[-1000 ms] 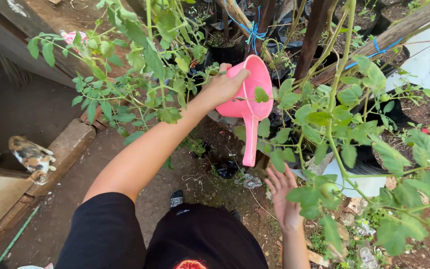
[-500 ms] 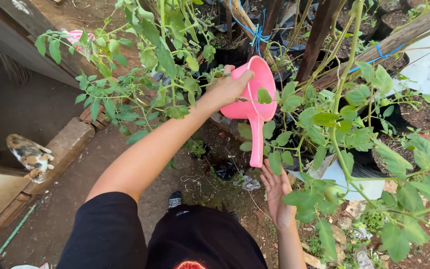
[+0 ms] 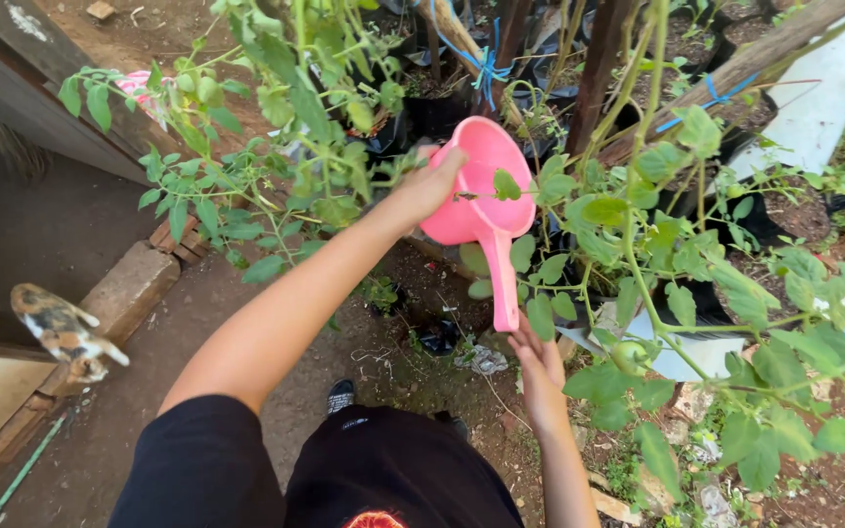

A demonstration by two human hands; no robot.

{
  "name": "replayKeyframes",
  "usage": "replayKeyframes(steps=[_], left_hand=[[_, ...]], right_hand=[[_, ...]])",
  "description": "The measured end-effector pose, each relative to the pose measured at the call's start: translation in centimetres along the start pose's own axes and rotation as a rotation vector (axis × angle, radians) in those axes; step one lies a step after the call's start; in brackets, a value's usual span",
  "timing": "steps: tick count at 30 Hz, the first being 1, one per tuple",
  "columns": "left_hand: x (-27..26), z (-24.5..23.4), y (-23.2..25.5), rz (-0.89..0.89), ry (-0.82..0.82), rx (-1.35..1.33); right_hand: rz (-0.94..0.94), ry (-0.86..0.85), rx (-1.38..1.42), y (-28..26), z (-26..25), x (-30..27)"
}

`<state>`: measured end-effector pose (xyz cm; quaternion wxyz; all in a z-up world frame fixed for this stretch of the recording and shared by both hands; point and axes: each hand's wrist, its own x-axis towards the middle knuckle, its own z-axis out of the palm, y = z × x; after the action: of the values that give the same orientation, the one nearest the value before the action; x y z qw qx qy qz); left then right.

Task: Watering several tomato seedlings in polybags and larger tomato plants in a garden area using a scoop and bucket.

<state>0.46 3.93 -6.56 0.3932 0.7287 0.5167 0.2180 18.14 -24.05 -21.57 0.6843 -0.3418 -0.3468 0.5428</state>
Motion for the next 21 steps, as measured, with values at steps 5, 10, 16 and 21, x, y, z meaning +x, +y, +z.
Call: replayKeyframes(steps=[5, 10, 16, 21], left_hand=[[-4.9, 0.8, 0.4, -0.086, 0.054, -0.388], [-11.4, 0.8, 2.9, -0.343, -0.013, -0.524], [-16.4, 2.3, 0.7, -0.311, -0.087, -0.621], [-20.7, 3.0, -0.8, -0.308, -0.151, -0.749]], right_hand=[[0.089, 0.022, -0.253, 2.9, -1.0, 1.2], [0.025, 0.031, -0.348, -0.3, 3.9, 1.9], [-0.367, -0.006, -0.280, 1.8, 5.8, -0.5], [-0.160, 0.435, -0.170, 14.7, -1.7, -5.0]])
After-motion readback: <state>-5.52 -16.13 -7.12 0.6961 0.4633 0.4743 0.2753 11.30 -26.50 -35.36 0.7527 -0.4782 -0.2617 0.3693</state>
